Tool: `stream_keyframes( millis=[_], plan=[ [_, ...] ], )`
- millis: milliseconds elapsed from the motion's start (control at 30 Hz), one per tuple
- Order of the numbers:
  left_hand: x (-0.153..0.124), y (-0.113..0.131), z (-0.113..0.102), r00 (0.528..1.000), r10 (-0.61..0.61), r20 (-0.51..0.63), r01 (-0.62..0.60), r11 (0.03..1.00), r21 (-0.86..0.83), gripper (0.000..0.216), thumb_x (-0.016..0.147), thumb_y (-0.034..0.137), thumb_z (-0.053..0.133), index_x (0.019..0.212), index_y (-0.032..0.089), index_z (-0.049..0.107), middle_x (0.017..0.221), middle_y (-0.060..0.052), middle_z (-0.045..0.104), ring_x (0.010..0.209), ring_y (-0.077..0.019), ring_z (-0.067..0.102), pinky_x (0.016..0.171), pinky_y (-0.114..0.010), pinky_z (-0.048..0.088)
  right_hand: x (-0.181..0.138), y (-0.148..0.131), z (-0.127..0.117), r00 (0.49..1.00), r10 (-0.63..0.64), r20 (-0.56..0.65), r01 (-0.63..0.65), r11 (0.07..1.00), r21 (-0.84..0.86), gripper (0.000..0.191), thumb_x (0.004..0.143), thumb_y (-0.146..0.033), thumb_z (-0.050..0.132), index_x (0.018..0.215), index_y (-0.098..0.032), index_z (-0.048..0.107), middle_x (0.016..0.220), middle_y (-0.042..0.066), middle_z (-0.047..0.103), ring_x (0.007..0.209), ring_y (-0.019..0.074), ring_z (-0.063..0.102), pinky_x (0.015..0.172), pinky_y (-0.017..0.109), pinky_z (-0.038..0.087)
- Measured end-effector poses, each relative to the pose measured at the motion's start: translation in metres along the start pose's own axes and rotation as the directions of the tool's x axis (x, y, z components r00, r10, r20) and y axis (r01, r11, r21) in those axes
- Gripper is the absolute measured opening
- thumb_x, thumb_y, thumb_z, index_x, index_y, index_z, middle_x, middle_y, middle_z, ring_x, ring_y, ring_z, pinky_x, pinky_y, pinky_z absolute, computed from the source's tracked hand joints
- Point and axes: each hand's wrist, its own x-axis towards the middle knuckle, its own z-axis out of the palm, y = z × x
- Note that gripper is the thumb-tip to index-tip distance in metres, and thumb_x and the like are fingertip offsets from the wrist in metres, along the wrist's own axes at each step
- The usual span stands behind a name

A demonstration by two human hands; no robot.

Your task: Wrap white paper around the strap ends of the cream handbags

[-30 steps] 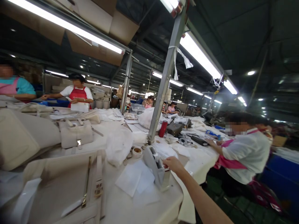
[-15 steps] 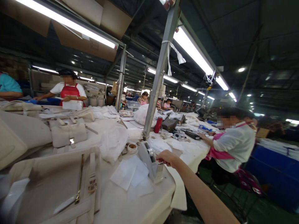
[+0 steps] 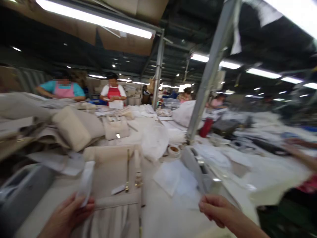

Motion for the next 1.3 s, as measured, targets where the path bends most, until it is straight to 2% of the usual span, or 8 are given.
stream_keyframes(
  millis=[100, 200, 300, 367, 567, 700, 1033, 1300],
  plan=[
    [-0.001, 0.0, -0.006, 0.995, 0.087, 0.041, -0.088, 0.996, 0.024, 0.046, 0.052, 0.049, 0.083, 0.073, 0.017, 0.057, 0.061, 0.0, 0.066, 0.048, -0.0116, 0.06, 0.048, -0.021, 0.05, 0.008, -0.065, 0.067, 0.935, -0.166, 0.315, 0.156, 0.986, 0.056, 0.032, 0.069, -0.054, 0.068, 0.064, -0.023, 0.06, 0.061, 0.0, 0.05, 0.056, 0.0127, 0.037, 0.054, 0.027, 0.03],
    [0.001, -0.006, -0.003, 0.988, 0.148, 0.051, -0.151, 0.987, 0.061, 0.041, 0.062, 0.051, 0.075, 0.073, 0.019, 0.053, 0.06, 0.002, 0.064, 0.043, -0.0093, 0.056, 0.043, -0.019, 0.044, 0.009, -0.134, 0.142, 0.742, -0.312, 0.594, 0.247, 0.95, 0.191, 0.032, 0.068, -0.054, 0.068, 0.066, -0.022, 0.062, 0.059, -0.002, 0.05, 0.057, 0.0123, 0.038, 0.055, 0.026, 0.029],
    [-0.002, -0.008, 0.0, 0.974, 0.208, 0.089, -0.215, 0.974, 0.077, 0.034, 0.07, 0.047, 0.069, 0.078, 0.018, 0.054, 0.059, 0.003, 0.062, 0.043, -0.009, 0.055, 0.043, -0.019, 0.042, 0.019, -0.175, 0.204, 0.59, -0.402, 0.7, 0.289, 0.915, 0.281, 0.027, 0.069, -0.046, 0.067, 0.067, -0.02, 0.062, 0.059, -0.003, 0.054, 0.055, 0.0101, 0.039, 0.053, 0.024, 0.027],
    [-0.003, -0.007, 0.0, 0.967, 0.224, 0.122, -0.233, 0.97, 0.066, 0.033, 0.072, 0.045, 0.069, 0.082, 0.018, 0.054, 0.057, 0.004, 0.061, 0.042, -0.0083, 0.053, 0.042, -0.018, 0.04, 0.035, -0.182, 0.232, 0.549, -0.418, 0.724, 0.293, 0.907, 0.301, 0.019, 0.07, -0.037, 0.062, 0.063, -0.019, 0.059, 0.057, -0.003, 0.058, 0.054, 0.0102, 0.044, 0.055, 0.023, 0.032],
    [0.004, -0.008, -0.005, 0.973, 0.162, 0.166, -0.178, 0.98, 0.087, 0.039, 0.07, 0.048, 0.069, 0.088, 0.019, 0.051, 0.061, 0.003, 0.063, 0.039, -0.0097, 0.054, 0.038, -0.019, 0.039, 0.087, -0.163, 0.264, 0.705, -0.426, 0.567, 0.43, 0.893, 0.136, 0.015, 0.063, -0.027, 0.054, 0.05, -0.02, 0.052, 0.05, -0.003, 0.056, 0.051, 0.0112, 0.048, 0.055, 0.025, 0.035],
    [0.007, -0.01, -0.006, 0.971, 0.166, 0.172, -0.184, 0.978, 0.096, 0.038, 0.07, 0.047, 0.068, 0.089, 0.019, 0.051, 0.063, 0.003, 0.064, 0.04, -0.0105, 0.056, 0.039, -0.02, 0.041, 0.092, -0.159, 0.264, 0.696, -0.412, 0.588, 0.435, 0.893, 0.111, 0.018, 0.066, -0.026, 0.052, 0.05, -0.02, 0.054, 0.05, -0.002, 0.06, 0.051, 0.0114, 0.05, 0.054, 0.025, 0.035],
    [0.0, -0.006, -0.008, 0.947, 0.214, 0.241, -0.24, 0.967, 0.082, 0.038, 0.076, 0.05, 0.063, 0.093, 0.018, 0.051, 0.066, 0.004, 0.061, 0.044, -0.0088, 0.055, 0.044, -0.021, 0.042, 0.091, -0.161, 0.268, 0.784, -0.398, 0.476, 0.453, 0.892, 0.001, 0.016, 0.064, -0.023, 0.055, 0.048, -0.02, 0.051, 0.045, -0.004, 0.054, 0.048, 0.0096, 0.043, 0.051, 0.025, 0.03],
    [0.006, -0.008, -0.009, 0.967, 0.214, 0.134, -0.221, 0.975, 0.036, 0.033, 0.075, 0.05, 0.059, 0.083, 0.021, 0.045, 0.059, 0.01, 0.052, 0.034, -0.0041, 0.037, 0.035, -0.02, 0.04, 0.08, -0.168, 0.254, 0.769, -0.245, 0.59, 0.246, 0.966, 0.08, 0.012, 0.06, -0.026, 0.058, 0.052, -0.018, 0.055, 0.044, -0.006, 0.044, 0.042, 0.0064, 0.03, 0.044, 0.024, 0.017]
  ],
)
